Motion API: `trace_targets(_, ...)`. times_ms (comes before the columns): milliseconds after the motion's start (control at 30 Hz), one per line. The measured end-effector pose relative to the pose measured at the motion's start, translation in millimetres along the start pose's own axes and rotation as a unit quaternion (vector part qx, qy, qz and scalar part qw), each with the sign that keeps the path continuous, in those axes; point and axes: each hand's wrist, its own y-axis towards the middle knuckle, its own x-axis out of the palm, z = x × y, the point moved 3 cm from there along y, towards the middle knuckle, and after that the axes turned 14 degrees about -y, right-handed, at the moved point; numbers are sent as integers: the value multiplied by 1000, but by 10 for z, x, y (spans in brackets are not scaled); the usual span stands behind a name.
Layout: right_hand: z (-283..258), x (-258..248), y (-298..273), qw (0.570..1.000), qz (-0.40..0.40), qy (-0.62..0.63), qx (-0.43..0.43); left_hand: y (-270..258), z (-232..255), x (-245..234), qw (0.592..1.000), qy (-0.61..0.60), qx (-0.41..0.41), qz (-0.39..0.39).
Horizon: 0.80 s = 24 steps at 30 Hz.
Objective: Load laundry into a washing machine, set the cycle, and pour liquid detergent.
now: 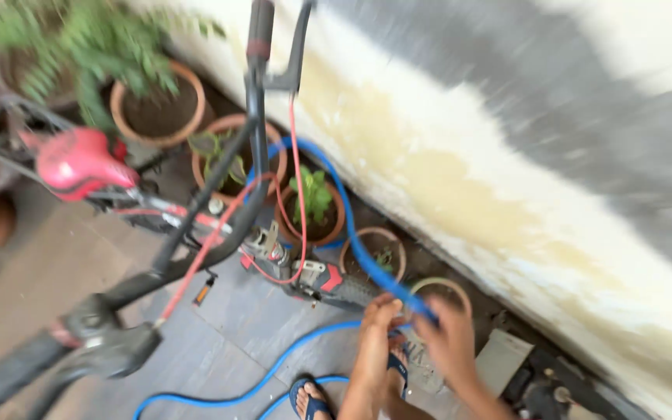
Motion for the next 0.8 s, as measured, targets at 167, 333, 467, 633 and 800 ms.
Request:
trace_targets(167,80,-511,-1192,993,-38,108,6,-447,527,493,996,-23,-4,89)
trace_targets(333,-227,-1034,-1467,913,-268,298,74,-1103,624,794,996,-50,69,20)
trace_targets(467,-1075,-1582,-1138,791,-332,497,134,-2159,475,1050,992,6,119,-42)
trace_targets(633,-2307,-1951,-291,687,-396,604,81,-3165,226,1111,944,179,168,-218)
trace_targets(800,-2430,-2020,375,797,-283,531,55,-3272,326,789,882,307,199,-297)
